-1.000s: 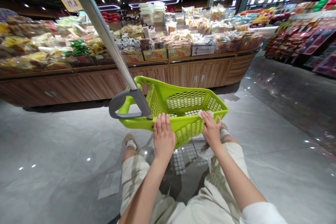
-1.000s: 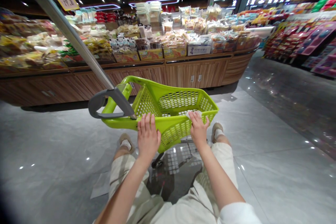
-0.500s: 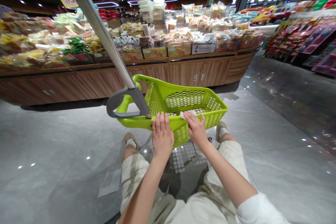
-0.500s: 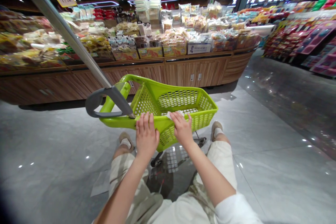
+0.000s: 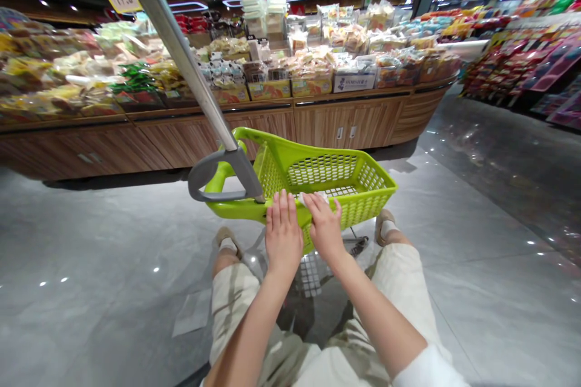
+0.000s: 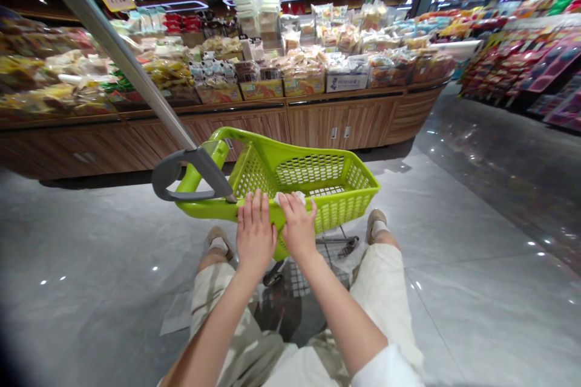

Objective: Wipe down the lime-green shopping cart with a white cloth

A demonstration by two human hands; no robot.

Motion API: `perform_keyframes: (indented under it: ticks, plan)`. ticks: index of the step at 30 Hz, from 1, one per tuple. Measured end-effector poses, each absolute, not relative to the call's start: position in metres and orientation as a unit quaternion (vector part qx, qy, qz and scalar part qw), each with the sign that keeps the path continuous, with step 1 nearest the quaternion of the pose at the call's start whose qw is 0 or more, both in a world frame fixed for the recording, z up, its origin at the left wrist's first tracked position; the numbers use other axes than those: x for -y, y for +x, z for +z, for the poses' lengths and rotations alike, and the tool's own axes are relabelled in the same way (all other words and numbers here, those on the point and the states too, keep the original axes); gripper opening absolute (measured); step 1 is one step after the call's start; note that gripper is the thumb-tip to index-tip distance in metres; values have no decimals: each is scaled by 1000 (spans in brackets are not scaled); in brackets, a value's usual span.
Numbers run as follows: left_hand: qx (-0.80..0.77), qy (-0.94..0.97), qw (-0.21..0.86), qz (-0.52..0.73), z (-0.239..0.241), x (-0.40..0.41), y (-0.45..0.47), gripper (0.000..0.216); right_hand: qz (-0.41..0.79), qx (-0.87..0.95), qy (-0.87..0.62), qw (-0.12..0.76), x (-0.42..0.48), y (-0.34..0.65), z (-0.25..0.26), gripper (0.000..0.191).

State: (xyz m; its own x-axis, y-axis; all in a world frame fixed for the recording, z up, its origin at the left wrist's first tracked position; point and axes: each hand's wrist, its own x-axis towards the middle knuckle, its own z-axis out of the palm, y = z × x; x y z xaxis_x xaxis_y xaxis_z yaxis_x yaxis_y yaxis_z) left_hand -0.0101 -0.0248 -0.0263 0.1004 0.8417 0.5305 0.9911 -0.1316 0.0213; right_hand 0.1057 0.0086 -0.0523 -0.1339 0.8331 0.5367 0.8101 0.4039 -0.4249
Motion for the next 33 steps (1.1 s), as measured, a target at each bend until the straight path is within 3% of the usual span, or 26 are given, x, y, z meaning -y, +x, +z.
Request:
perform_keyframes:
  ticks: [5, 10, 16, 20, 26, 33]
  plan:
    - [634, -733, 162, -187, -18, 31, -13, 70, 10, 768, -532, 357, -2, 93, -46, 75]
    - [644, -727, 146, -189, -10, 34, -12, 68, -34, 767, -549, 329, -17, 146, -69, 79]
    - [645, -727, 139, -190, -5, 35, -9, 68, -43, 679, -636, 364, -35, 212, -97, 71]
    - [652, -723, 137, -184, -3, 35, -8, 68, -24, 665, -639, 386, -27, 176, -84, 70]
    - [660, -718, 143, -168, -2, 34, -7, 62, 38, 768, -525, 365, 3, 86, -41, 75]
    - [656, -717, 143, -185, -2, 36, -8, 63, -8, 764, -545, 345, -10, 136, -66, 80]
